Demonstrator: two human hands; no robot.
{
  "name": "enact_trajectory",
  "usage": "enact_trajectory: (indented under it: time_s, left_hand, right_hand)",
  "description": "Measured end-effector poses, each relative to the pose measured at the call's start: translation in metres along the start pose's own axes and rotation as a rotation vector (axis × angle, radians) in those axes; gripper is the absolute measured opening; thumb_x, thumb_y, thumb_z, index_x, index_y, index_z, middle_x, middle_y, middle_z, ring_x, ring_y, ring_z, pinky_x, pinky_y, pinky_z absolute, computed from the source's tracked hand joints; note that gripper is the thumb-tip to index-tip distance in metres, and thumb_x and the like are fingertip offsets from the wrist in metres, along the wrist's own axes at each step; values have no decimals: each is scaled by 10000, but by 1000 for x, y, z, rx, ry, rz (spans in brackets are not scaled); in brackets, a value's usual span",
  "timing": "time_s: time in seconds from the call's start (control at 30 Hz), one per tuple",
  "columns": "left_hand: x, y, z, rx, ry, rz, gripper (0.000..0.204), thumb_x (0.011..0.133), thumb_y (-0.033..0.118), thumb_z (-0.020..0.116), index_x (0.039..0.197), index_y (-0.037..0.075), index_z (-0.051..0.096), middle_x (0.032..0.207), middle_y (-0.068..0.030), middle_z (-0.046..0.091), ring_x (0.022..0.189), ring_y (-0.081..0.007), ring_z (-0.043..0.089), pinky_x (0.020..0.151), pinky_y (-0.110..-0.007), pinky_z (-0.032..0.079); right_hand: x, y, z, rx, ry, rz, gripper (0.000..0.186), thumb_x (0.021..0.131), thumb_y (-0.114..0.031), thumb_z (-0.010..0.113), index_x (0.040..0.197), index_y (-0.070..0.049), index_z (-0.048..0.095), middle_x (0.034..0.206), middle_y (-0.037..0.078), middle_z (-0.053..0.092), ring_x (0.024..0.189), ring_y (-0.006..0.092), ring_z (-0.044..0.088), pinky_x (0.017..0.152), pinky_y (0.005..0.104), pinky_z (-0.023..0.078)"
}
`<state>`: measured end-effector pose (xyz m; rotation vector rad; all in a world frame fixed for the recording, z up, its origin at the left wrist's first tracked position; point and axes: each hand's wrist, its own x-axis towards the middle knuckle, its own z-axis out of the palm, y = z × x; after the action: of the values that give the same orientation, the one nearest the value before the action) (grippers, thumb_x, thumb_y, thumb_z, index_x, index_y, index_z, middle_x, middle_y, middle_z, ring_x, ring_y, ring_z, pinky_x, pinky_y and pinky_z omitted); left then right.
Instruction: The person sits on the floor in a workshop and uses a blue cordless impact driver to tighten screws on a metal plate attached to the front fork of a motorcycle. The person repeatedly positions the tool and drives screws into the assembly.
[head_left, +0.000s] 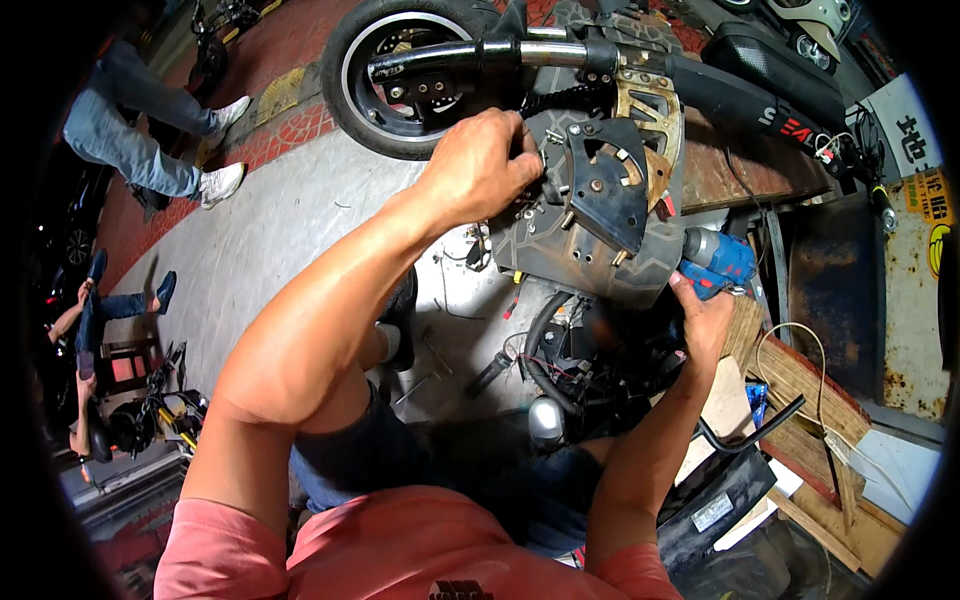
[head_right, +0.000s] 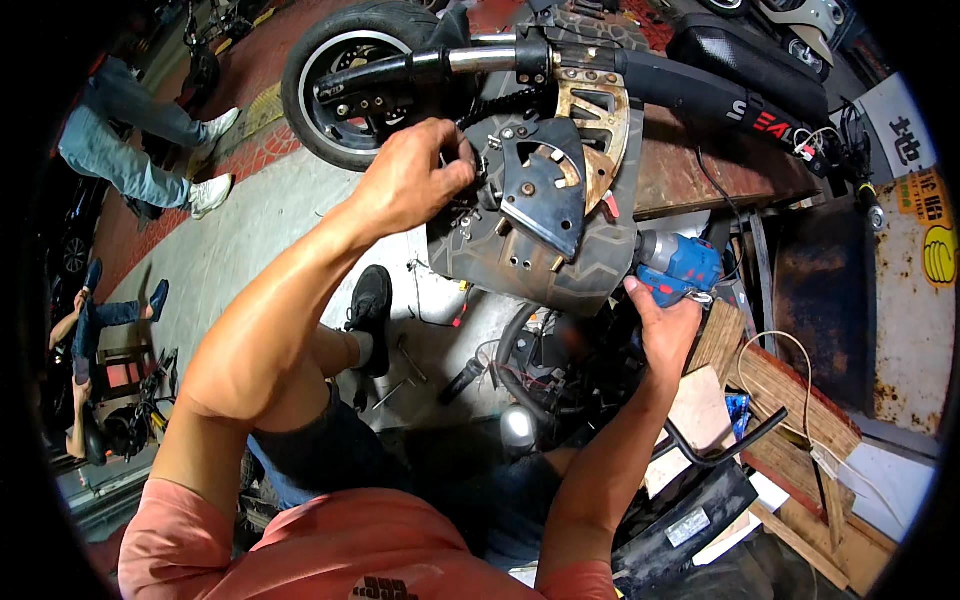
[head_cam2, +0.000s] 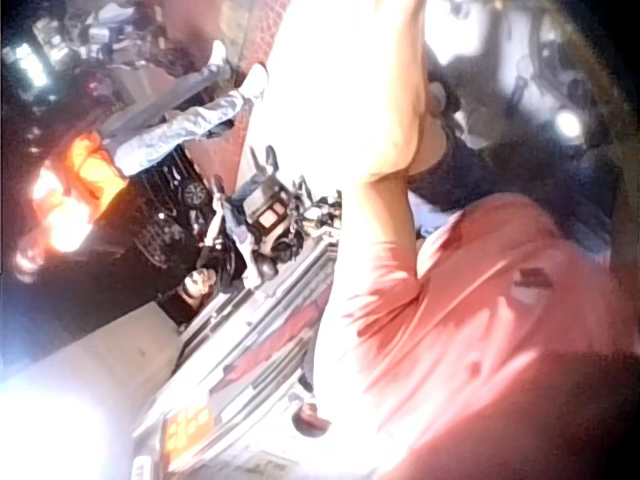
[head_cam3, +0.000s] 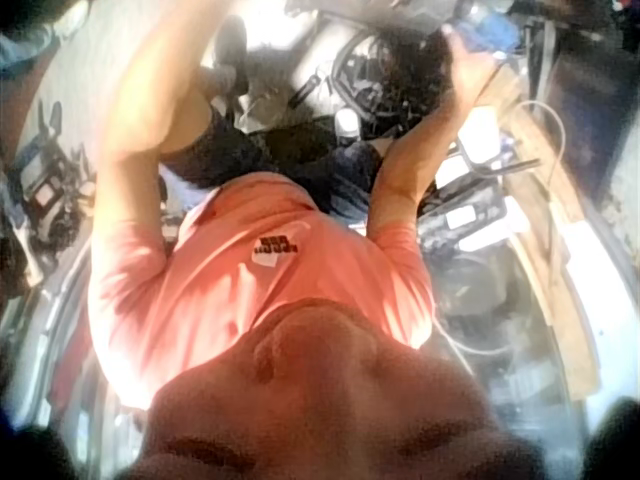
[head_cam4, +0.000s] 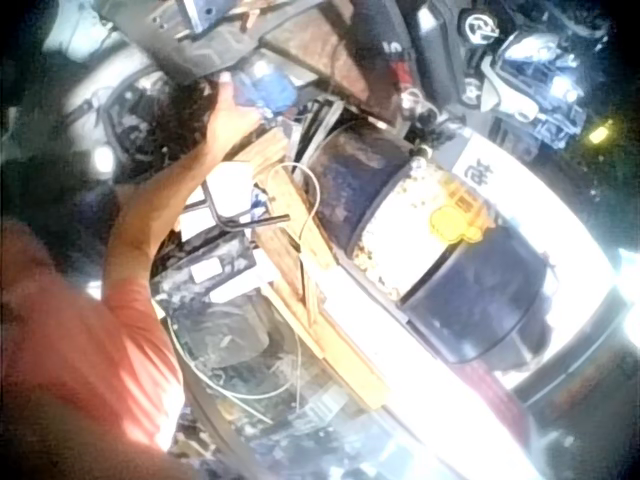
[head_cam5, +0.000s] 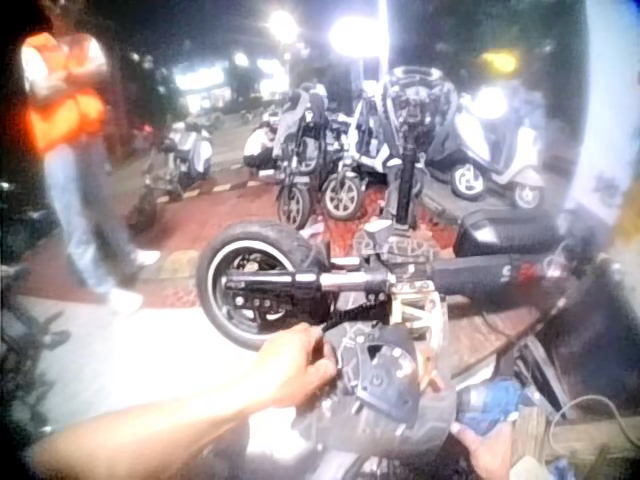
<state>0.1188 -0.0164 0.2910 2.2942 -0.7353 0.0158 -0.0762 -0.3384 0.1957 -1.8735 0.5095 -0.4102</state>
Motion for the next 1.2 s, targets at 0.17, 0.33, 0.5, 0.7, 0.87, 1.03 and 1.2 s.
enact_trajectory:
  time_s: [0.17, 0.33, 0.5, 0.7, 0.87, 1.03, 1.2]
  left_hand:
    - [0, 17, -19, -247, 72, -133, 79, 919, 86, 661, 946, 15, 639, 809, -4, 628, 742, -91, 569, 654, -273, 479]
    - [-44, 92, -46, -677, 5, -50, 80, 937, 95, 642, 959, 20, 627, 826, -18, 627, 726, -83, 582, 649, -243, 489]
    - [-124, 106, 26, -1172, -510, -609, 149, 1043, 103, 638, 1128, -18, 657, 930, -72, 657, 752, -148, 647, 665, -303, 572]
    - [-131, 98, 92, -1261, -356, -736, 212, 1016, 136, 667, 1186, 10, 672, 983, -67, 688, 859, -185, 677, 809, -379, 615]
    - [-124, 77, 131, -1220, -79, -631, 125, 1020, 127, 667, 1107, 38, 686, 1014, -81, 730, 910, -202, 696, 870, -408, 609]
    - [-127, 71, 140, -1225, 60, -565, 77, 1020, 105, 665, 1068, 44, 662, 1058, -118, 737, 951, -217, 718, 853, -430, 632]
    - [-119, 74, 140, -1261, 153, -548, 96, 1017, 60, 632, 1100, 12, 640, 1054, -121, 720, 944, -226, 697, 842, -387, 600]
  right_hand:
    - [-5, -11, 5, -36, 35, -7, 448, 803, -215, 907, 1126, 4, 687, 1022, 81, 730, 917, 205, 656, 912, 351, 521]
    - [-3, -1, -9, -285, 105, 25, 550, 747, -413, 942, 1026, 15, 738, 900, 128, 762, 779, 249, 690, 793, 410, 560]
    - [1, 9, -4, -212, 73, -54, 576, 713, -491, 941, 863, 35, 759, 771, 166, 743, 689, 269, 698, 733, 434, 559]
    - [-2, 2, -12, -248, 45, 55, 450, 725, -468, 896, 999, -121, 813, 1007, 179, 785, 984, 374, 744, 909, 457, 574]
    - [-5, 3, -16, -191, 24, 117, 624, 694, -480, 887, 1066, 12, 787, 1074, 243, 767, 1067, 391, 738, 956, 441, 580]
    - [-12, -1, -22, -197, 46, 106, 546, 669, -426, 847, 1020, -10, 800, 1050, 193, 784, 990, 339, 764, 912, 401, 606]
    - [-11, 4, -19, -203, 77, 98, 523, 669, -420, 833, 1005, -19, 805, 1009, 175, 789, 945, 326, 772, 879, 396, 619]
